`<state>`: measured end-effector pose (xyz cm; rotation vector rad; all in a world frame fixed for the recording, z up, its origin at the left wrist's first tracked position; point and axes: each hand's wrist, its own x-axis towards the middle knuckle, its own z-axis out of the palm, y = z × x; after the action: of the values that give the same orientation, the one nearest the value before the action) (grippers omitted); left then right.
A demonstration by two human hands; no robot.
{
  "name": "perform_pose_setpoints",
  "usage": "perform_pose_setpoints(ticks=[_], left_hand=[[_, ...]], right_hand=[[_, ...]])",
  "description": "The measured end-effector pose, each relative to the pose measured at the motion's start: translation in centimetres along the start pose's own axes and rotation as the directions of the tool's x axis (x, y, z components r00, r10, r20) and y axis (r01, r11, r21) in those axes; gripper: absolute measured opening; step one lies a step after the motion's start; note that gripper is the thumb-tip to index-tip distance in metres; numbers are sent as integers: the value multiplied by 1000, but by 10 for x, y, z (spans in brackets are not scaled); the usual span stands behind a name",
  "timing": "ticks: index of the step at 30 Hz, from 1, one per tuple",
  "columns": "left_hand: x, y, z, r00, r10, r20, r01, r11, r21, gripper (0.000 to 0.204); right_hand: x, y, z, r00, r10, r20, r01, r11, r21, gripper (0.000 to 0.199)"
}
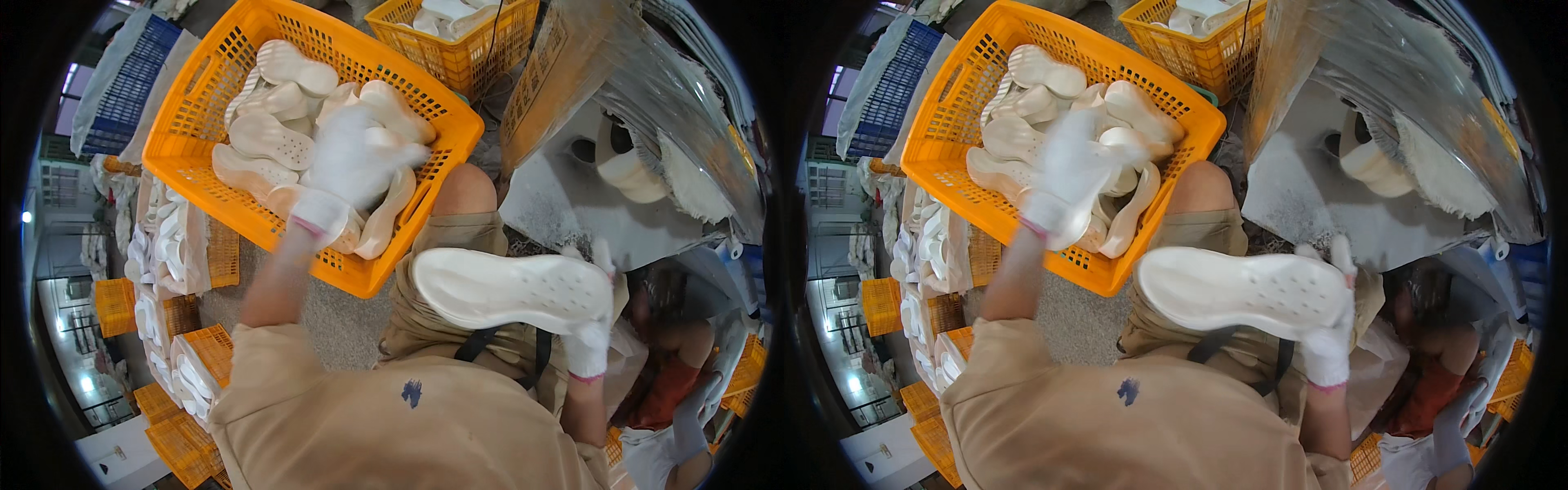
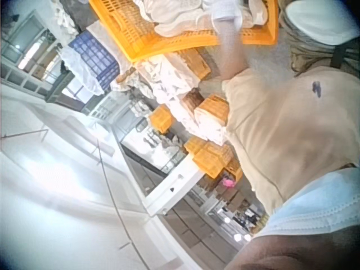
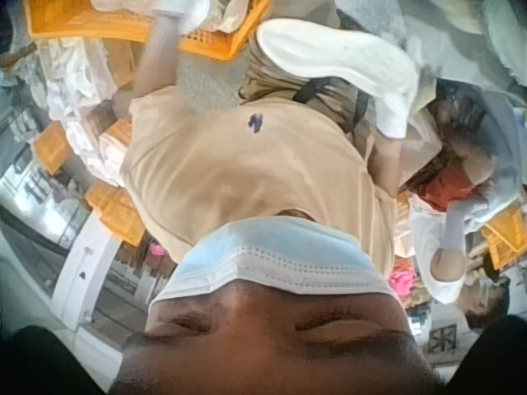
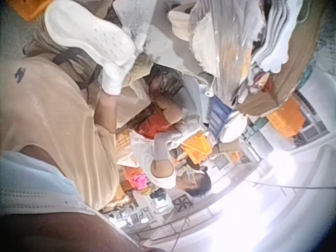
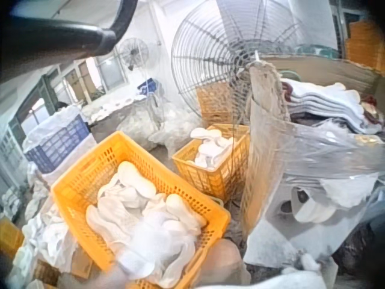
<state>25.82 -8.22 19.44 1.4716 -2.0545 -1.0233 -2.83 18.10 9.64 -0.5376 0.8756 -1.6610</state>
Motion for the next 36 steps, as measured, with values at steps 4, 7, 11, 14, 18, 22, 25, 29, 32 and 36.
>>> perform_pose_setpoints(ticks=[4,7,11,14,18,22,25,29,32,36], left_hand=[[-30,13,208,564,241,790,381,773,-507,31],[-45,35,317,733,166,660,218,861,-459,39],[-48,106,366,827,-120,549,556,318,-768,38],[-45,161,377,872,-23,488,484,176,-857,43],[-2,170,399,838,50,543,534,126,-836,47],[80,124,407,822,172,543,403,500,-767,44],[112,88,376,835,-84,544,451,672,-588,57],[90,66,310,914,-21,406,-51,985,164,67],[48,70,295,829,457,323,-410,889,-206,59],[14,102,339,779,-4,628,509,589,-627,33]], right_hand=[[-12,-32,-40,959,97,-266,-51,983,175,61],[-39,-52,-37,761,-288,-581,-147,796,-587,61],[-85,-56,-15,701,-60,-711,-263,905,-335,53],[-86,-56,-4,625,-482,-615,10,792,-610,50],[-30,-78,-12,541,-576,-613,65,755,-652,43],[36,-104,-47,674,-601,-429,-114,489,-865,28],[68,-105,-79,675,-662,-326,-45,404,-914,21],[102,-110,-102,692,-617,-375,-243,290,-926,29],[119,-119,-98,720,-527,-451,-347,290,-892,41],[94,-120,-79,767,-501,-402,-235,364,-901,54]])
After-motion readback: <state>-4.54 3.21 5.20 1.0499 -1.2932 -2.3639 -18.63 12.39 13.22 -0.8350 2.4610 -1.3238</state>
